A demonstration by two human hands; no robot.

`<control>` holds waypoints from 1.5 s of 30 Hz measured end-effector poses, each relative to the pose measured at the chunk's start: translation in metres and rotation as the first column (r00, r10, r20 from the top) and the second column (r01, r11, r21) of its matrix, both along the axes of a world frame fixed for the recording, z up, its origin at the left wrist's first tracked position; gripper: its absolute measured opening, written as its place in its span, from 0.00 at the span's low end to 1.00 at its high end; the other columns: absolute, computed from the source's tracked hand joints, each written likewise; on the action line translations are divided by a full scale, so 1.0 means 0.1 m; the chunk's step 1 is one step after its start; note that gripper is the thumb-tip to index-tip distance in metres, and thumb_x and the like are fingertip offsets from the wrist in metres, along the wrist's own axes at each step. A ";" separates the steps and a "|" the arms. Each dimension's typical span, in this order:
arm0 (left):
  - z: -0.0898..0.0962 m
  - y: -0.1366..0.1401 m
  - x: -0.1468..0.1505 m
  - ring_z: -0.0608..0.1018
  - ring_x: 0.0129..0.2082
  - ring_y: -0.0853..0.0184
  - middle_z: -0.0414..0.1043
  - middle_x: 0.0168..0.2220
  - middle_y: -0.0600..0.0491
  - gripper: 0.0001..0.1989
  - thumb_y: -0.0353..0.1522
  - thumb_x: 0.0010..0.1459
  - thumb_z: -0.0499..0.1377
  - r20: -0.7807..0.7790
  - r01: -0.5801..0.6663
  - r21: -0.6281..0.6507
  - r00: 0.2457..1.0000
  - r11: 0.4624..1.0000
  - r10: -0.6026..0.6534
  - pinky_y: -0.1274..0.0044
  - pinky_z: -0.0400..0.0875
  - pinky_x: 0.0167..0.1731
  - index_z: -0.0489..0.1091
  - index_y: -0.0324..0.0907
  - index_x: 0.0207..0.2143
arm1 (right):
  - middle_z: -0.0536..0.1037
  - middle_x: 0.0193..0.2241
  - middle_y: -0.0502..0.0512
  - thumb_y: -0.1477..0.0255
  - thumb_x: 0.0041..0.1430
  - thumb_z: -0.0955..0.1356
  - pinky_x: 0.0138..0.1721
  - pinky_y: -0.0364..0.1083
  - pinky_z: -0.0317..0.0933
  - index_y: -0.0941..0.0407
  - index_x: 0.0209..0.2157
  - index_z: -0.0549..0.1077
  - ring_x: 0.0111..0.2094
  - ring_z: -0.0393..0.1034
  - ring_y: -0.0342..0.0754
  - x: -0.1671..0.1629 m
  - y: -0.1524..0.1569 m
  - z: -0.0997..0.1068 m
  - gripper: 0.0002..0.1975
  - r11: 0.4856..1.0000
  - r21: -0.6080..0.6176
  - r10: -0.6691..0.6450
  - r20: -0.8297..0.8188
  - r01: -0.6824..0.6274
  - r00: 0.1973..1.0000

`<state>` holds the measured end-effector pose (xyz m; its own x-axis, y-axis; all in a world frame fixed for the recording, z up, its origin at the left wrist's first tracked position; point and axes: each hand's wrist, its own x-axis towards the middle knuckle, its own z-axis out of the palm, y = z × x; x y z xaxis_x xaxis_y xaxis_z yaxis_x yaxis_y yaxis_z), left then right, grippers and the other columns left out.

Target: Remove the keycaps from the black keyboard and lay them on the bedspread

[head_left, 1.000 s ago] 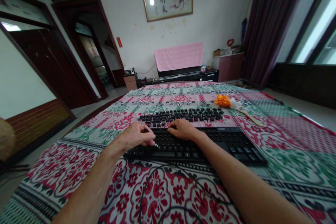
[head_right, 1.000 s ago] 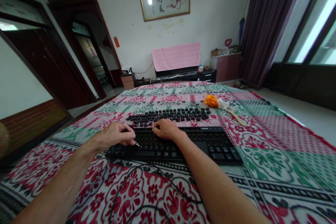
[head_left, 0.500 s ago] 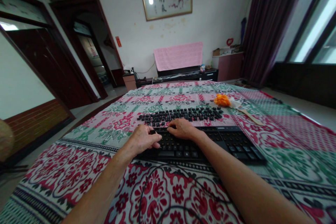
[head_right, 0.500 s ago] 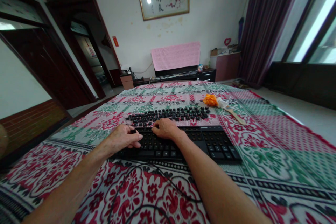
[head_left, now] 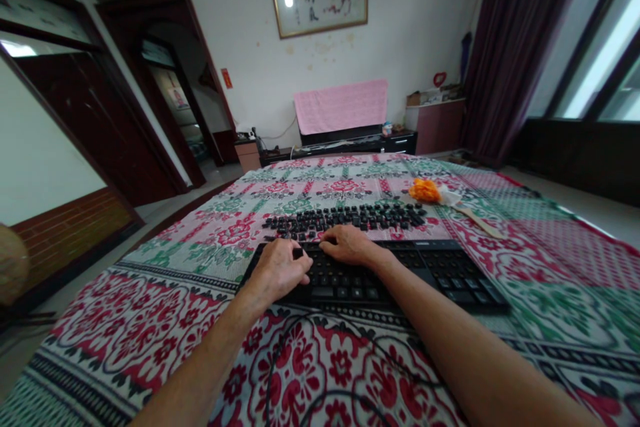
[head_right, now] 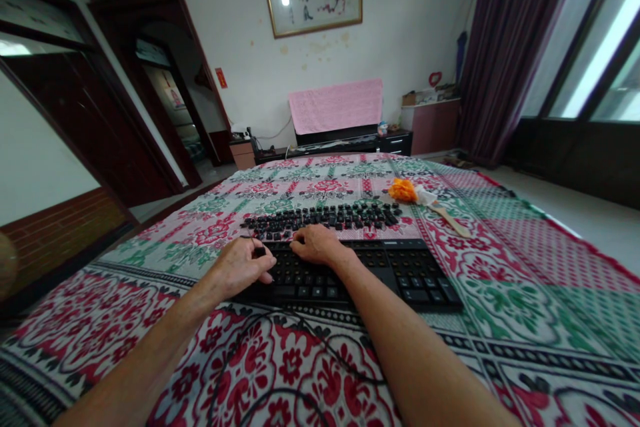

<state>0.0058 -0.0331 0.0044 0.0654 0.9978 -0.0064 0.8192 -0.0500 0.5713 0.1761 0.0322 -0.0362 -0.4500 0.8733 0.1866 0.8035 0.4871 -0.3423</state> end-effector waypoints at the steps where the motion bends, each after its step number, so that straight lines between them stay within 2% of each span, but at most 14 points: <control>1: -0.02 0.01 -0.02 0.74 0.21 0.68 0.75 0.18 0.52 0.09 0.34 0.45 0.54 0.043 -0.001 -0.027 0.999 1.000 0.002 0.82 0.61 0.19 0.70 0.39 0.27 | 0.77 0.34 0.52 0.63 0.55 0.59 0.35 0.41 0.57 0.51 0.36 0.75 0.34 0.69 0.46 0.00 0.00 0.00 0.16 1.000 -0.001 -0.005 0.000 0.005 1.000; 5: -0.06 0.04 -0.07 0.77 0.23 0.66 0.75 0.21 0.48 0.09 0.34 0.45 0.55 0.263 -0.021 -0.162 0.963 0.987 0.063 0.80 0.67 0.21 0.68 0.37 0.29 | 0.77 0.34 0.52 0.62 0.55 0.59 0.34 0.41 0.57 0.51 0.37 0.75 0.34 0.69 0.47 0.00 0.00 -0.01 0.17 1.000 0.005 -0.001 0.000 0.001 1.000; 8: -0.07 0.03 -0.07 0.77 0.23 0.66 0.75 0.21 0.48 0.09 0.33 0.45 0.55 0.318 -0.037 -0.170 0.944 0.985 0.090 0.80 0.68 0.22 0.67 0.36 0.28 | 0.77 0.35 0.52 0.62 0.55 0.59 0.34 0.41 0.57 0.51 0.37 0.75 0.34 0.69 0.47 0.00 0.00 -0.01 0.17 1.000 0.019 -0.003 0.003 0.002 1.000; 17: -0.03 -0.08 0.10 0.75 0.21 0.69 0.74 0.18 0.51 0.09 0.31 0.46 0.52 0.011 -0.059 0.030 0.998 0.998 0.058 0.83 0.61 0.19 0.71 0.37 0.26 | 0.77 0.32 0.52 0.62 0.54 0.58 0.32 0.41 0.56 0.51 0.36 0.75 0.33 0.69 0.47 0.00 -0.01 0.00 0.17 1.000 0.027 -0.003 0.024 0.002 1.000; 22: 0.01 -0.15 0.19 0.75 0.22 0.68 0.73 0.17 0.50 0.10 0.30 0.47 0.52 -0.131 -0.031 0.181 0.990 0.983 0.055 0.81 0.61 0.23 0.72 0.38 0.28 | 0.77 0.33 0.52 0.62 0.55 0.58 0.35 0.42 0.56 0.51 0.36 0.75 0.34 0.69 0.47 0.00 0.01 -0.02 0.17 0.999 0.035 0.001 0.025 -0.002 1.000; 24: -0.02 -0.11 0.14 0.74 0.21 0.69 0.73 0.17 0.51 0.10 0.30 0.46 0.52 -0.092 -0.028 0.152 0.995 0.988 0.043 0.82 0.61 0.22 0.72 0.38 0.27 | 0.77 0.34 0.52 0.62 0.55 0.58 0.35 0.42 0.56 0.51 0.36 0.75 0.35 0.69 0.47 0.00 0.01 -0.02 0.17 0.999 0.036 0.006 0.023 -0.007 1.000; 27: -0.10 -0.01 0.03 0.73 0.18 0.69 0.73 0.16 0.51 0.10 0.31 0.46 0.51 0.053 -0.029 0.055 0.998 0.998 0.026 0.82 0.60 0.18 0.71 0.37 0.26 | 0.77 0.34 0.52 0.62 0.55 0.58 0.34 0.42 0.57 0.50 0.37 0.75 0.34 0.69 0.47 0.00 0.00 -0.02 0.17 0.999 0.034 0.004 0.017 -0.005 1.000; 31: -0.19 0.09 -0.08 0.74 0.17 0.69 0.73 0.16 0.51 0.08 0.32 0.45 0.52 0.235 -0.052 0.021 0.971 0.998 0.045 0.83 0.62 0.17 0.69 0.37 0.26 | 0.77 0.33 0.52 0.62 0.55 0.58 0.33 0.42 0.57 0.50 0.36 0.75 0.33 0.69 0.47 0.01 -0.01 0.00 0.17 0.999 0.033 -0.006 0.014 0.005 1.000; 34: -0.19 0.09 -0.09 0.74 0.16 0.68 0.72 0.15 0.51 0.07 0.31 0.44 0.52 0.334 -0.064 -0.027 0.940 0.998 0.069 0.82 0.63 0.17 0.67 0.38 0.26 | 0.77 0.33 0.53 0.62 0.55 0.59 0.34 0.42 0.57 0.51 0.36 0.75 0.34 0.69 0.47 0.00 -0.03 0.01 0.17 1.000 0.029 -0.005 0.008 0.005 1.000; 36: -0.16 0.08 -0.08 0.74 0.16 0.68 0.72 0.15 0.51 0.07 0.32 0.44 0.52 0.345 -0.071 -0.040 0.935 0.997 0.081 0.82 0.63 0.17 0.67 0.38 0.26 | 0.77 0.33 0.53 0.62 0.55 0.59 0.34 0.42 0.57 0.51 0.36 0.75 0.34 0.69 0.47 0.00 -0.03 0.02 0.16 1.000 0.025 -0.007 0.006 0.007 1.000; 38: -0.11 0.03 -0.04 0.74 0.17 0.68 0.72 0.15 0.51 0.07 0.31 0.44 0.52 0.293 -0.076 -0.014 0.953 0.997 0.077 0.82 0.63 0.17 0.67 0.38 0.26 | 0.77 0.34 0.53 0.62 0.55 0.59 0.34 0.42 0.57 0.51 0.37 0.75 0.34 0.69 0.47 0.00 -0.03 0.02 0.16 1.000 0.027 -0.009 0.007 0.009 1.000; 43: 0.01 -0.11 0.11 0.74 0.18 0.68 0.72 0.14 0.51 0.07 0.29 0.44 0.51 -0.002 -0.038 0.162 0.999 0.986 0.039 0.82 0.62 0.20 0.69 0.39 0.23 | 0.77 0.34 0.53 0.62 0.55 0.59 0.34 0.42 0.57 0.51 0.37 0.75 0.34 0.69 0.47 0.00 -0.02 0.00 0.17 0.999 0.030 -0.015 0.015 0.015 1.000; 45: 0.03 -0.12 0.14 0.74 0.19 0.67 0.72 0.14 0.51 0.07 0.29 0.44 0.51 -0.037 -0.026 0.177 0.999 0.984 0.033 0.81 0.62 0.20 0.68 0.39 0.22 | 0.77 0.33 0.53 0.62 0.55 0.59 0.33 0.42 0.57 0.51 0.36 0.75 0.33 0.69 0.47 0.00 -0.02 -0.01 0.17 0.999 0.038 -0.017 0.014 0.016 1.000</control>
